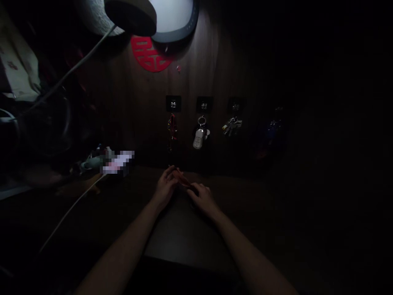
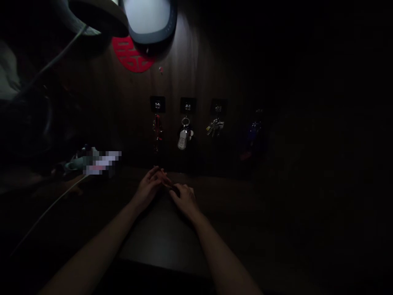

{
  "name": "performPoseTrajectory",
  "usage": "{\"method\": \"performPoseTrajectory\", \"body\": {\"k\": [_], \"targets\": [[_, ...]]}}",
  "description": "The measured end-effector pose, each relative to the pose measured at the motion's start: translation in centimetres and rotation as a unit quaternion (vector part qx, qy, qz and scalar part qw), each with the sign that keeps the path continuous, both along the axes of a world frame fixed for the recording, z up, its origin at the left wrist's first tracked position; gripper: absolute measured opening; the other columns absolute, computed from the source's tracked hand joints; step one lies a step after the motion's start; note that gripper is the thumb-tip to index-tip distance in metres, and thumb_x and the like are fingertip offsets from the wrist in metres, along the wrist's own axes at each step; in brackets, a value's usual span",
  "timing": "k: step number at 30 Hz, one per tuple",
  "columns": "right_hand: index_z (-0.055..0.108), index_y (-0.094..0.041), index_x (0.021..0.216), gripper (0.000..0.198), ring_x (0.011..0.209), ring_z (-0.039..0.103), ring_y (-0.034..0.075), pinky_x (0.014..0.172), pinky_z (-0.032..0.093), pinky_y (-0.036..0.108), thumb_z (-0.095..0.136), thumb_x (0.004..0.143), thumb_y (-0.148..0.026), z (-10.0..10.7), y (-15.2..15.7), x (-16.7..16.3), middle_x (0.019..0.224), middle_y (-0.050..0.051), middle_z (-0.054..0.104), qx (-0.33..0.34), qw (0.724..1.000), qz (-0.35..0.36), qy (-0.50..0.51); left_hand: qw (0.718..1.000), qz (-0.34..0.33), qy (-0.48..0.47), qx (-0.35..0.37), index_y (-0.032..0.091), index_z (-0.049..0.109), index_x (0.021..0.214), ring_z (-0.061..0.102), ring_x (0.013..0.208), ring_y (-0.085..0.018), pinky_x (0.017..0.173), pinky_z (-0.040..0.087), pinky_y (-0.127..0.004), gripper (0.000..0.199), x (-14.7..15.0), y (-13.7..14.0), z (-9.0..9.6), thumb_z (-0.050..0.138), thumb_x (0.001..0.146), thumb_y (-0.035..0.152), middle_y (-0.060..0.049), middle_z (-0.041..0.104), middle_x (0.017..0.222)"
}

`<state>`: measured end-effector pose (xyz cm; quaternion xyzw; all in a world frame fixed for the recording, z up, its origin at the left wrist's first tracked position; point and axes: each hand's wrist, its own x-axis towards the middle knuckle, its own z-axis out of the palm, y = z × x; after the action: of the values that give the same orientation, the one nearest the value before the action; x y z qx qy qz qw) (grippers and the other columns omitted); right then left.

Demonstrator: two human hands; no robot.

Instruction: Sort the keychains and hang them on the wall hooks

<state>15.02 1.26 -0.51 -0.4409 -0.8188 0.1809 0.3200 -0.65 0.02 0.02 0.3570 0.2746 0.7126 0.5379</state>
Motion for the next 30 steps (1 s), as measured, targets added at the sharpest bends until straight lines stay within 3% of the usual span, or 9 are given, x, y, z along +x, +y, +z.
{"method": "performPoseTrajectory", "body": {"k": [6, 10, 13, 17, 21, 23, 25, 28, 30], "targets": [[0.062, -0.023, 0.104, 0.029, 0.090, 0.057, 0.019, 0.084, 0.037, 0.031, 0.047, 0.082, -0.033, -0.6, 0.8, 0.4, 0.097, 0.004, 0.066, -0.020, 0.998, 0.016, 0.055, 0.998, 0.051, 0.030, 0.008, 0.025, 0.055, 0.110, 0.056, 0.106, -0.019, 0.089, 0.044, -0.031, 0.054, -0.9, 0.3, -0.1, 0.063, 0.060, 0.006, -0.004, 0.056, 0.119], [0.065, -0.021, 0.077, 0.033, 0.075, 0.057, 0.016, 0.075, 0.039, 0.026, 0.037, 0.085, -0.035, -0.5, 1.0, 0.5, 0.076, 0.002, 0.065, -0.024, 0.994, 0.044, 0.095, 0.981, 0.131, 0.139, -0.011, 0.022, 0.053, 0.116, 0.060, 0.095, -0.018, 0.084, 0.046, -0.032, 0.054, -1.3, 0.8, -0.8, 0.059, 0.063, 0.011, -0.006, 0.060, 0.112], [0.059, -0.019, 0.062, 0.040, 0.065, 0.055, 0.014, 0.065, 0.039, 0.024, 0.036, 0.085, -0.042, -0.1, 1.0, 0.5, 0.064, 0.001, 0.060, -0.050, 0.987, 0.058, 0.141, 0.943, 0.210, 0.259, -0.008, 0.019, 0.056, 0.112, 0.060, 0.095, -0.018, 0.086, 0.044, -0.033, 0.047, -1.8, 0.9, -1.2, 0.052, 0.067, 0.010, -0.006, 0.063, 0.106], [0.058, -0.018, 0.062, 0.037, 0.060, 0.054, 0.013, 0.059, 0.039, 0.023, 0.042, 0.079, -0.047, 0.2, 0.9, 0.5, 0.060, 0.000, 0.058, -0.120, 0.965, 0.060, 0.225, 0.859, 0.304, 0.410, 0.023, 0.019, 0.064, 0.090, 0.058, 0.093, -0.019, 0.088, 0.042, -0.034, 0.023, -2.6, 0.6, -1.3, 0.051, 0.072, 0.015, -0.004, 0.063, 0.092], [0.060, -0.017, 0.065, 0.036, 0.054, 0.051, 0.012, 0.054, 0.037, 0.022, 0.048, 0.074, -0.050, 0.4, 1.1, 0.7, 0.055, -0.001, 0.056, -0.163, 0.945, 0.023, 0.284, 0.809, 0.353, 0.470, 0.000, 0.021, 0.064, 0.070, 0.056, 0.086, -0.020, 0.084, 0.042, -0.035, 0.006, -3.1, 0.5, -1.1, 0.059, 0.069, 0.023, -0.003, 0.056, 0.083], [0.060, -0.017, 0.063, 0.036, 0.051, 0.049, 0.011, 0.052, 0.035, 0.022, 0.051, 0.071, -0.051, 0.5, 1.3, 0.8, 0.052, -0.002, 0.055, -0.173, 0.935, 0.003, 0.308, 0.819, 0.358, 0.447, -0.027, 0.020, 0.062, 0.061, 0.055, 0.088, -0.021, 0.086, 0.041, -0.034, 0.007, -3.1, 0.5, -0.9, 0.064, 0.065, 0.026, -0.003, 0.053, 0.083], [0.060, -0.017, 0.061, 0.036, 0.048, 0.047, 0.010, 0.050, 0.034, 0.022, 0.053, 0.069, -0.051, 0.4, 1.6, 1.0, 0.050, -0.002, 0.054, -0.181, 0.925, -0.012, 0.333, 0.871, 0.301, 0.383, -0.056, 0.018, 0.061, 0.058, 0.055, 0.087, -0.020, 0.084, 0.041, -0.032, 0.015, -3.0, 0.4, -0.6, 0.065, 0.065, 0.030, -0.003, 0.055, 0.082], [0.059, -0.017, 0.058, 0.036, 0.048, 0.047, 0.010, 0.050, 0.034, 0.022, 0.056, 0.067, -0.052, 0.4, 1.9, 1.1, 0.049, -0.002, 0.053, -0.183, 0.914, -0.021, 0.362, 0.972, 0.102, 0.191, -0.095, 0.018, 0.064, 0.067, 0.058, 0.075, -0.017, 0.074, 0.044, -0.028, 0.021, -2.6, 0.0, 0.1, 0.062, 0.069, 0.038, -0.002, 0.060, 0.074], [0.059, -0.017, 0.056, 0.037, 0.049, 0.047, 0.010, 0.051, 0.034, 0.022, 0.057, 0.065, -0.052, 0.3, 1.9, 1.0, 0.048, -0.002, 0.053, -0.185, 0.911, -0.022, 0.367, 0.993, -0.014, 0.050, -0.108, 0.017, 0.064, 0.074, 0.060, 0.070, -0.015, 0.070, 0.045, -0.026, 0.021, -2.5, -0.3, 0.6, 0.061, 0.072, 0.038, -0.001, 0.064, 0.073]]}}
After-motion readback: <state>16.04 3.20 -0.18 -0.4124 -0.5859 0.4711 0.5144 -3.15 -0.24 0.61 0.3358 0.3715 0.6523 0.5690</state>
